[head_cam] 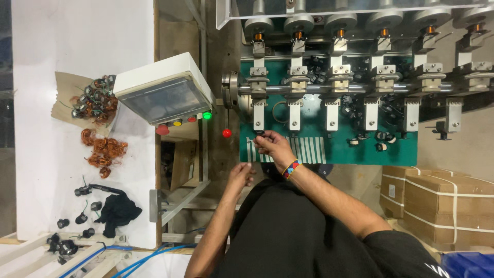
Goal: The person operates a multi-spindle coil winding machine, using scissors to trim wire ends on wound coils and removing finished coils from the machine spindles. They place the coils on a paper sheet on the workbench and use a small handheld tool to work on the copper wire of each coil.
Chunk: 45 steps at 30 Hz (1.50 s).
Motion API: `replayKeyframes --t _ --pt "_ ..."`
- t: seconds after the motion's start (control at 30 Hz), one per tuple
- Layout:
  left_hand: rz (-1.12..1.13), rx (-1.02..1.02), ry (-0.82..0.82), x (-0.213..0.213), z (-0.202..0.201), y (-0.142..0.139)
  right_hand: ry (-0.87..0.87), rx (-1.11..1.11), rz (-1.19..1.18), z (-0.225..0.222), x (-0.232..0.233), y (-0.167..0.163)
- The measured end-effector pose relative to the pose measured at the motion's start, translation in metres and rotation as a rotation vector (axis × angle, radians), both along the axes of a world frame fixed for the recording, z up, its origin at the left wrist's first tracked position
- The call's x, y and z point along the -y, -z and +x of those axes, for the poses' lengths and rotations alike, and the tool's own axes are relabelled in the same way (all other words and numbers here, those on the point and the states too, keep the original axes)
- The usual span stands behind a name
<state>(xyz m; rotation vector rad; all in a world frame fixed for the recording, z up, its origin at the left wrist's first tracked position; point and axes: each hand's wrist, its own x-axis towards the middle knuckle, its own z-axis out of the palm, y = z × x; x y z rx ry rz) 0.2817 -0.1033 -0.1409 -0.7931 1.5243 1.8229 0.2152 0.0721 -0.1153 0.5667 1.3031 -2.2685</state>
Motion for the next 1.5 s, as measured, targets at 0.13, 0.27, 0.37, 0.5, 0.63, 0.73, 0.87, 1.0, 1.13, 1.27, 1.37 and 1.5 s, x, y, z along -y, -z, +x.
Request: replayKeyframes --t 0.13,0.27,0.37,0.5,0.63,0.73,0.87,1.0,1.13,1.27,1.37,1.5 --pt "0.040 -0.024 0.076 -0.003 0.017 -0.001 0.109 -0.007 0.017 -0.003 0.012 -0.001" --pt "-0.033 -0.017 0.199 -0.024 0.012 -0.015 0.207 -0.024 0.040 -0.007 0.018 -0.014" --pt "-0.065 0.054 0.201 -0.038 0.003 -0.027 0.044 -0.032 0.036 -0.009 0.002 -0.027" --pt "-0.122 -0.027 0.300 -0.054 -0.006 -0.032 -0.253 -0.208 0.253 0.004 -0.042 -0.023" --pt "-0.260 -0.078 0.476 -0.071 -0.008 -0.031 -0.249 -0.475 0.728 0.058 -0.106 -0.001" --pt "-0.409 0.001 0.714 -0.080 -0.004 -0.028 -0.113 -0.244 0.876 0.107 -0.157 0.008" --pt "-0.652 0.180 1.136 -0.086 -0.001 -0.014 0.034 0.018 1.057 0.156 -0.212 0.013" --pt "-0.626 0.302 1.160 -0.088 0.009 0.003 0.158 0.048 1.234 0.180 -0.255 0.019" --pt "-0.634 0.325 1.057 -0.105 0.012 0.006 0.252 0.008 1.289 0.177 -0.290 0.024" --pt "-0.596 0.104 0.948 -0.134 0.020 -0.005 0.306 -0.146 1.390 0.161 -0.329 0.029" --pt "-0.683 0.053 0.826 -0.157 0.024 -0.009 0.278 -0.232 1.451 0.147 -0.362 0.031" --pt "-0.728 -0.089 0.778 -0.181 0.035 -0.005 0.159 -0.432 1.515 0.133 -0.397 0.031"
